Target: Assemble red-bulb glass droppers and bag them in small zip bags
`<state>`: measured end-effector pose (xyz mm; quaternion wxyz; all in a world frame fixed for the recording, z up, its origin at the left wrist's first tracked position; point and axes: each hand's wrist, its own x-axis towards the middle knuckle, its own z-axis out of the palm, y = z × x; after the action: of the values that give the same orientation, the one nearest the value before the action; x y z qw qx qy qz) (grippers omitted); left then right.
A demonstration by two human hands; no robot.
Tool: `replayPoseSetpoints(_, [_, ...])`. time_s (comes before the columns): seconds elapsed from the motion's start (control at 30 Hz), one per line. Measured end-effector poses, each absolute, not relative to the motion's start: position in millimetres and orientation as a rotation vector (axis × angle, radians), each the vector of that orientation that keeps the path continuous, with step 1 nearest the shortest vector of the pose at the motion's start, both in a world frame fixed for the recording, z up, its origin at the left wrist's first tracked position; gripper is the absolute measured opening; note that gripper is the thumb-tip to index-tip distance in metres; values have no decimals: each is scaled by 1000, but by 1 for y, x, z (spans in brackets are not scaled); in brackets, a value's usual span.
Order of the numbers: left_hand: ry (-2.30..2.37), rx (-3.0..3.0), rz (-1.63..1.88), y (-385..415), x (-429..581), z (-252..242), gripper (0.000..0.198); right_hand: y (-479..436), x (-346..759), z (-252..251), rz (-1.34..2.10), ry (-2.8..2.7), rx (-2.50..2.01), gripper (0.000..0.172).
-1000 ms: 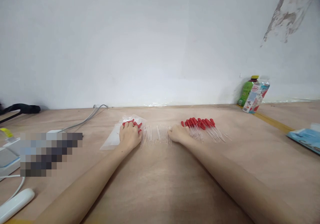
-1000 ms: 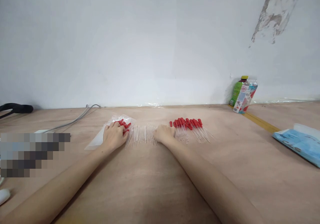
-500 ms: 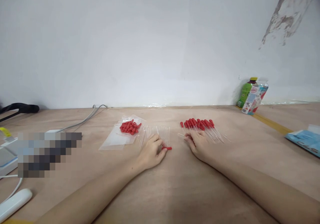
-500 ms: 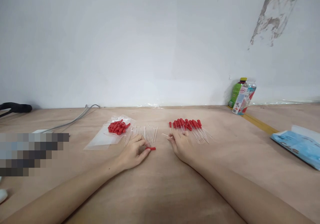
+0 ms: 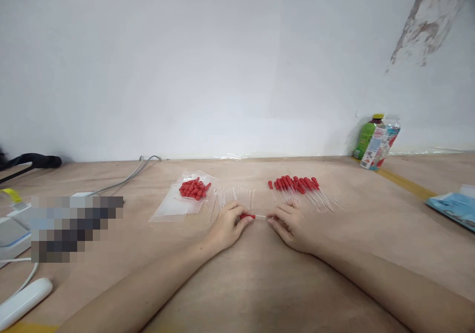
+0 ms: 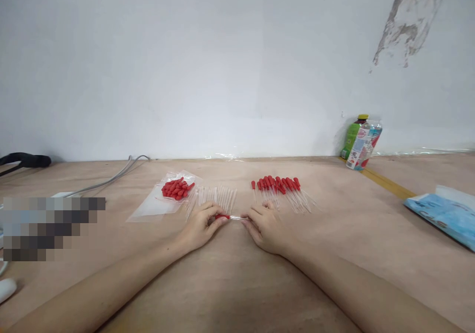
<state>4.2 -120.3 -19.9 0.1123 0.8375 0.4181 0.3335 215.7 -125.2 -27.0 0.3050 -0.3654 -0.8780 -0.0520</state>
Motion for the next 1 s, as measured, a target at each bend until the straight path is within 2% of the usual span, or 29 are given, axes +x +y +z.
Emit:
replayPoseSetpoints(0.4, [1160, 2336, 1007, -122, 4, -19, 13, -126, 213, -28, -103, -2267, -954, 20])
replayPoseSetpoints(0.63, [1068, 2381, 994, -125, 4, -20, 15, -122, 214, -26, 5, -2318, -886, 27])
replayPoseSetpoints(1.0, [1111, 2415, 928, -125, 4, -21, 17, -124, 209, -26, -162, -2369, -960, 25])
